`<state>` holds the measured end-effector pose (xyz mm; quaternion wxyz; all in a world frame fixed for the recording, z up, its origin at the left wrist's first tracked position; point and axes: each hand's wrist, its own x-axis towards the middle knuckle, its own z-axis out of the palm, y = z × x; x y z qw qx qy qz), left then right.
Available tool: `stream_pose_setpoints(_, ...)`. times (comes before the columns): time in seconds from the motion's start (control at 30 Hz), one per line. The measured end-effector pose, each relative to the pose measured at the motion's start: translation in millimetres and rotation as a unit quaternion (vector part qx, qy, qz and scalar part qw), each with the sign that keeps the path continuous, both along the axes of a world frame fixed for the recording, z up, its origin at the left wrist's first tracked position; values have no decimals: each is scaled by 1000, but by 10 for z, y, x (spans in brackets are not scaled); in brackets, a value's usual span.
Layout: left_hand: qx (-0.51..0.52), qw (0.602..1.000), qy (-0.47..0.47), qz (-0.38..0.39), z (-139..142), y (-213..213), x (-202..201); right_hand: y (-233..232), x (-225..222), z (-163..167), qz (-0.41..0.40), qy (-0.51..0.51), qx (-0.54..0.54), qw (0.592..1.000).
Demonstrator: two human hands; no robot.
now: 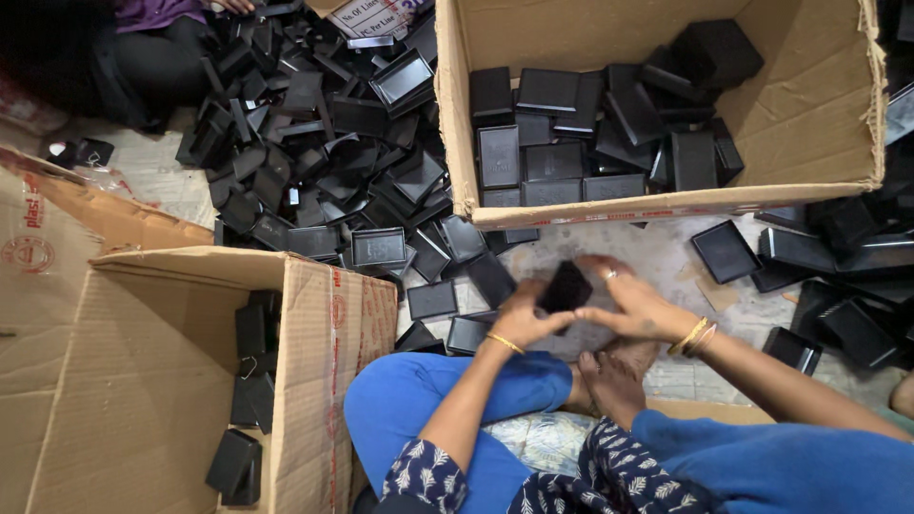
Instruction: The person sits on the floor among large piles of black plastic boxes and sorts them one at a time, placing them into cardboard cartons. They pick up boxes from the floor pile, briefly handle and turn them, and drop them into the cartons in front of them.
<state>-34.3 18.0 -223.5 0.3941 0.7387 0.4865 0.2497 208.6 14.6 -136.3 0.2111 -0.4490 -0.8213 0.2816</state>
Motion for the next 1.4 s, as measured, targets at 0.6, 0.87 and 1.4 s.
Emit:
stream_pose_setpoints(0.6,-294,829,472,-66,-388,137,-454,-14,-36,40,-63,150,-174,971)
stream_pose_setpoints(0.87,-170,842,491,-142,-526,61,-376,-37,-20,73,-60,122,-176,975)
stream_pose_setpoints(1.4,-242,814,486,-205,-356,122,-293,-52,-66,146,-67,125,-219,965)
